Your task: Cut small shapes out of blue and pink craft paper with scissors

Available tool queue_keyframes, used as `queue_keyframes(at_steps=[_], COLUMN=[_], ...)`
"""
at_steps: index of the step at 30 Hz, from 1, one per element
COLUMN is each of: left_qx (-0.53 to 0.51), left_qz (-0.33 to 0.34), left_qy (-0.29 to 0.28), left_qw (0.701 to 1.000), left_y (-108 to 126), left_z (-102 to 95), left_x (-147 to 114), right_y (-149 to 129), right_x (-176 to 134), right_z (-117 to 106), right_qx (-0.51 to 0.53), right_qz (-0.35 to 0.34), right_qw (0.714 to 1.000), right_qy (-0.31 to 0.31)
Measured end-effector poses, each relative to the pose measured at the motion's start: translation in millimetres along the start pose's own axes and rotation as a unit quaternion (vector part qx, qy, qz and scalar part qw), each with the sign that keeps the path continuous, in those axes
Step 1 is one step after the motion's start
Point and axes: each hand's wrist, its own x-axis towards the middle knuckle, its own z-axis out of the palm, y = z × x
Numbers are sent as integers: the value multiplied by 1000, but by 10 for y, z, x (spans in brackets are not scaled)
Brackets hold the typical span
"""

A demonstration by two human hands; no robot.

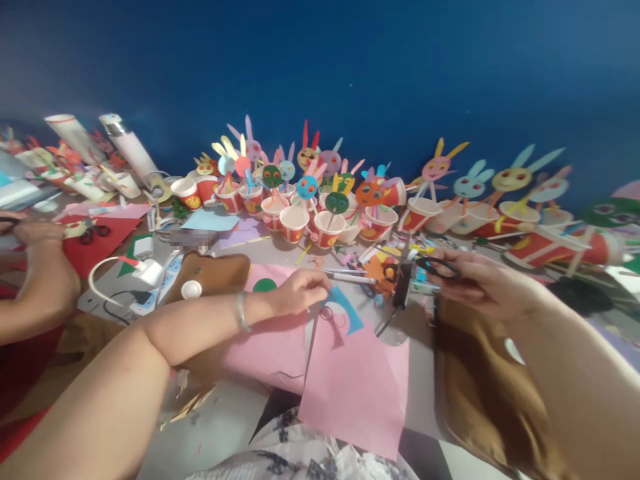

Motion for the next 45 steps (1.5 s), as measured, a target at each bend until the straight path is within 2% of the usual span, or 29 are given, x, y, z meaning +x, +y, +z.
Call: queue_keyframes(at_steps=[2, 4, 7, 10, 12, 15, 18, 28, 32, 39, 42, 45], left_qx=[-2, 18, 66, 113, 153, 225, 288, 349, 360, 369, 374, 379], left_qz=[-21, -35, -10, 35, 80, 166, 212, 229, 230, 236, 223, 208], left_qy=[-65, -131, -201, -267, -294, -304, -309, -327, -328, -333, -330, -329], left_qw=[998, 991, 977, 956, 940, 911, 881, 848, 843, 835, 837, 839], left_y=[-19, -40, -67, -81, -93, -124, -139, -12, 1, 30, 48, 67], left_z=[2, 6, 10, 12, 18, 36, 53, 57, 54, 63, 63, 62], left_x=[-7, -18, -45, -69, -70, -54, -43, -97, -95, -96, -110, -123], right_y=[16, 34, 63, 110, 157, 236, 281, 324, 340, 164, 123, 132], right_x=[-16, -18, -5, 20, 37, 61, 75, 25, -4, -37, -1, 36], right_z=[-4, -26, -78, -108, -109, -95, -79, 135, 199, 183, 170, 167], right_qx=[106, 158, 221, 223, 233, 243, 247, 223, 231, 248, 235, 243], right_qz=[80, 109, 79, 94, 77, 63, 56, 44, 19, -19, -14, -41], right_qw=[990, 979, 971, 968, 968, 967, 966, 973, 972, 968, 971, 969], right_qy=[-50, -63, -54, -69, -60, -52, -44, -42, -36, -15, -29, -4])
